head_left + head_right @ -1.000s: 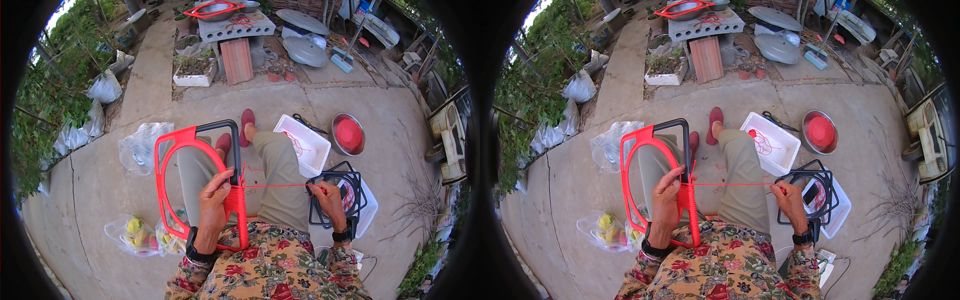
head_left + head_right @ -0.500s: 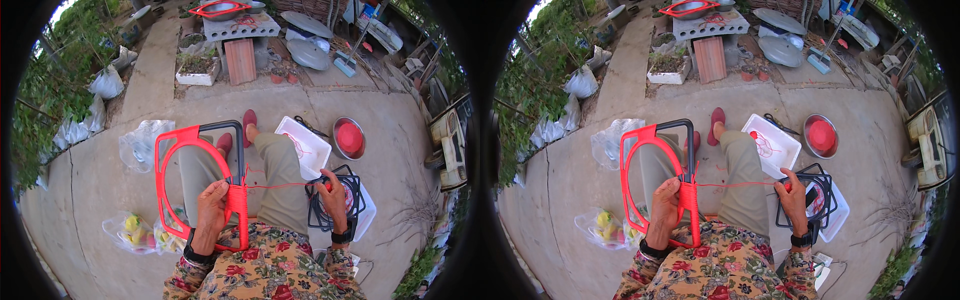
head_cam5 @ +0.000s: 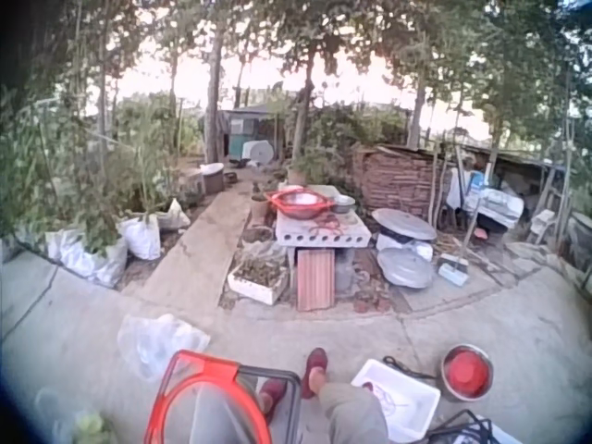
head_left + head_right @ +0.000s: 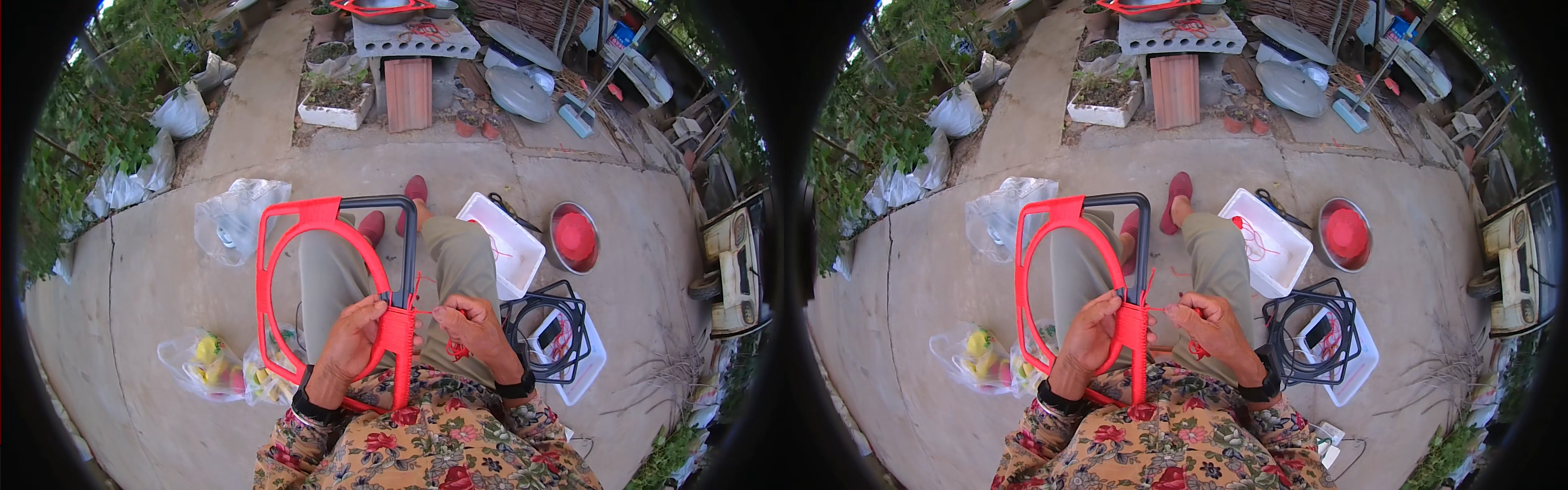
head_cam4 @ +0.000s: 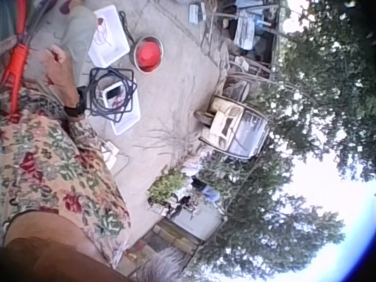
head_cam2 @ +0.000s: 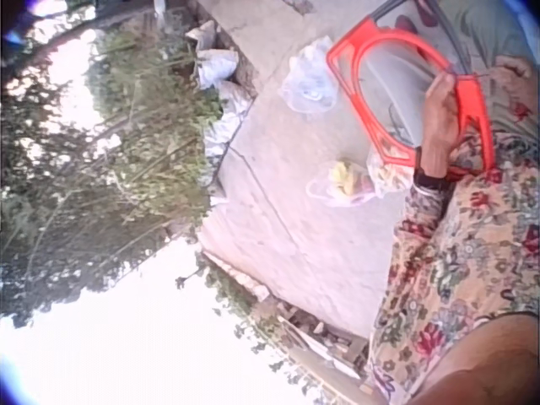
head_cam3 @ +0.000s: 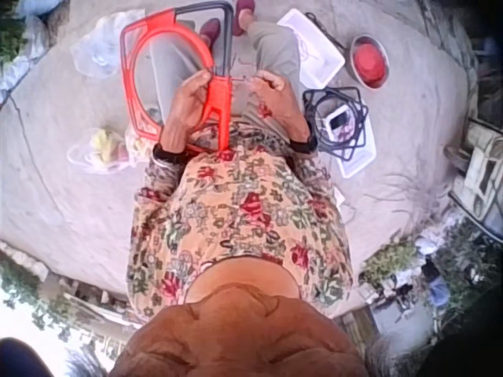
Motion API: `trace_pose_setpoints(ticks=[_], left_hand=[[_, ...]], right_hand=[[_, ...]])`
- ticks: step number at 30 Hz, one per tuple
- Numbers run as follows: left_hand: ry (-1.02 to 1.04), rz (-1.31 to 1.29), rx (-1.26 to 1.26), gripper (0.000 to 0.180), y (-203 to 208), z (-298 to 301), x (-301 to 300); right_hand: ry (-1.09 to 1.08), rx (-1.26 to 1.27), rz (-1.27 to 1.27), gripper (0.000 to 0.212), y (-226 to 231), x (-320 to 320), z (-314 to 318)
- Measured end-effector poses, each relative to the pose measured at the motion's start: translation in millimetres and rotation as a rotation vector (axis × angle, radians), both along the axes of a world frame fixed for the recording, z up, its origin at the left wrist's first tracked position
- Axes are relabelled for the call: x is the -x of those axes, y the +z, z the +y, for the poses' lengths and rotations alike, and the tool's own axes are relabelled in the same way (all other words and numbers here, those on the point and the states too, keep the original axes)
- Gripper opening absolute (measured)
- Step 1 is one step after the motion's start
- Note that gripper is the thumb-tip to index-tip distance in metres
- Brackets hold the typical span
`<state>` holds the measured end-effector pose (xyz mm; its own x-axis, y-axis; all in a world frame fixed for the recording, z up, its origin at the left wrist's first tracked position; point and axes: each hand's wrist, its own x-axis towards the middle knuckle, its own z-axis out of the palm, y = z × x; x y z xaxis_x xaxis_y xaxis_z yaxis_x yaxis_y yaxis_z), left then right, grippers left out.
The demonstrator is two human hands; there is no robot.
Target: Wrapping a red plastic frame with red string.
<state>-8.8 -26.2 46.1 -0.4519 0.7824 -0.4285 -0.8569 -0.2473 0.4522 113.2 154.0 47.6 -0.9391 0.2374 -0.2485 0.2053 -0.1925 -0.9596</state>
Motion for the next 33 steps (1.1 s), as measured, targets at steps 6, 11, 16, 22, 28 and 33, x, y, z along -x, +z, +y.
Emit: trace_pose_setpoints(ticks=[6,11,16,22,28,33], left_hand=[[-0.241,-0.045,-0.169,0.043,-1.9,3.4,6.1],[-0.215,-0.009,-0.127,0.025,14.8,6.8,0.6],[-0.145,-0.012,-0.041,0.015,14.7,1.3,-8.5],[-0.147,0.008,0.016,0.014,9.3,-1.0,-14.8],[0.099,-0.06,0.033,0.015,-5.7,-1.3,-18.4],[0.162,0.031,0.065,0.013,-28.3,-8.7,-20.5]], right_hand=[[-0.108,0.281,0.019,0.023,3.0,-4.5,2.5],[-0.211,0.437,0.014,0.028,4.2,-13.0,-7.6],[-0.236,0.534,0.03,0.027,5.6,-14.3,-9.1],[-0.181,0.516,0.015,0.023,-16.3,-18.3,-1.9],[-0.145,-0.124,-0.12,0.016,3.3,-11.8,3.6],[-0.149,-0.237,-0.09,0.02,18.1,2.8,-16.1]])
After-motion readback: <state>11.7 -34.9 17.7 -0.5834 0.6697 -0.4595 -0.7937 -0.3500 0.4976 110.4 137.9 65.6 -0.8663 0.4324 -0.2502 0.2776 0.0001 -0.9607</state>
